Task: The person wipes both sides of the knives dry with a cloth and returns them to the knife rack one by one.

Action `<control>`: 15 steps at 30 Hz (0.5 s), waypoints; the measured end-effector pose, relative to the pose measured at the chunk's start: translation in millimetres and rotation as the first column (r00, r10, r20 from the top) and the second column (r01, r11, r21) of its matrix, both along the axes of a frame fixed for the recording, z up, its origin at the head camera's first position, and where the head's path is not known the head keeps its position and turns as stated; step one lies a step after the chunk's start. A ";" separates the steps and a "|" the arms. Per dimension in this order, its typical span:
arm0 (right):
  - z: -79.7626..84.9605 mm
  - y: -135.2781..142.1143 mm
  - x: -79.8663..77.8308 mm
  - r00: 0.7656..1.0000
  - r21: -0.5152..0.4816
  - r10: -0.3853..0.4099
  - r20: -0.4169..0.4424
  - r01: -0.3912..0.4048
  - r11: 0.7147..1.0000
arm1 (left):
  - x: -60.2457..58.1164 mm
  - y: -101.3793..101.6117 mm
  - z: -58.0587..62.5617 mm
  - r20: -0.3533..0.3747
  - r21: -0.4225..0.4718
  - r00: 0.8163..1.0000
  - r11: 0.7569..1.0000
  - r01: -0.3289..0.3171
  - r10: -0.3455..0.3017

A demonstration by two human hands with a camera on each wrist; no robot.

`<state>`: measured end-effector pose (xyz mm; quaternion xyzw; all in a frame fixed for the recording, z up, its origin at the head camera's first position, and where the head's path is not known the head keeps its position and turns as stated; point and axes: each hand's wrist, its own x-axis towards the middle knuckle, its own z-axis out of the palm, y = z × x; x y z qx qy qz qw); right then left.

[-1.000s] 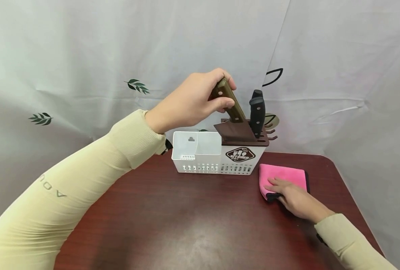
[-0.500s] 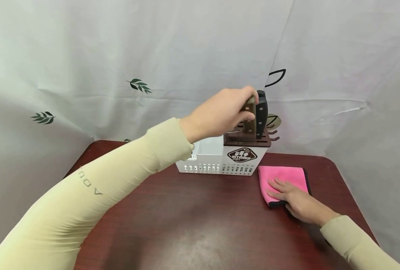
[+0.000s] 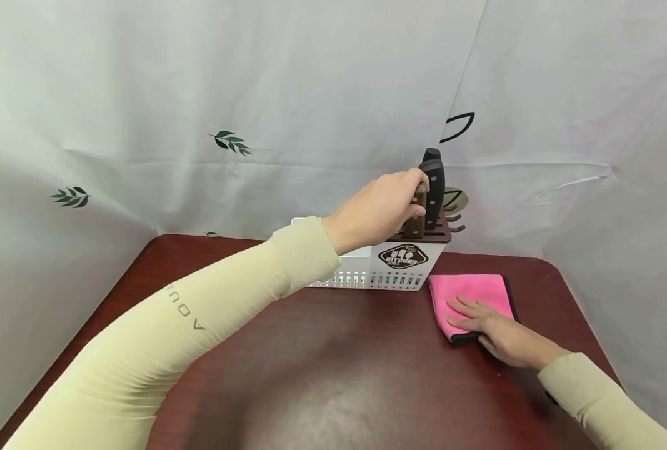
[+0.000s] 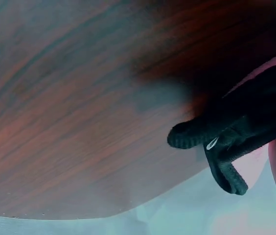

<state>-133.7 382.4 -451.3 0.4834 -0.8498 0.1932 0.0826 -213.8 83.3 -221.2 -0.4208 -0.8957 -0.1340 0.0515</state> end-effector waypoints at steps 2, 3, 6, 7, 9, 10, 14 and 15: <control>0.8 0.3 -1.4 1.000 0.002 0.000 0.006 0.000 1.000 | -1.7 -0.1 -1.0 -0.013 0.009 1.000 1.000 -0.003 0.003; 1.1 0.2 -1.6 1.000 0.004 -0.003 0.006 0.003 1.000 | -2.1 -0.5 -1.4 -0.011 0.015 1.000 1.000 -0.004 0.004; 2.0 -1.8 1.1 0.999 0.014 -0.032 0.020 0.032 0.999 | -0.1 -3.3 -2.3 0.017 0.031 0.999 0.999 -0.028 0.028; 2.4 -2.9 3.4 0.998 0.019 -0.054 0.027 0.053 0.998 | 1.7 -5.5 -3.0 0.031 0.038 0.999 0.998 -0.040 0.039; 4.2 -5.1 10.4 0.992 0.032 -0.120 0.044 0.118 0.992 | 7.9 -12.2 -4.6 0.067 0.042 0.995 0.996 -0.075 0.072; 5.2 -6.8 14.5 0.985 0.044 -0.165 0.052 0.163 0.986 | 12.1 -17.0 -6.5 0.086 0.054 0.992 0.994 -0.096 0.091; 10.7 -22.2 31.0 0.928 0.094 -0.365 0.072 0.358 0.929 | 33.9 -44.7 -26.2 0.082 0.155 0.984 0.974 -0.167 0.156; 12.6 -28.7 34.8 0.912 0.103 -0.405 0.072 0.397 0.912 | 40.6 -52.7 -34.5 0.077 0.197 0.982 0.963 -0.185 0.173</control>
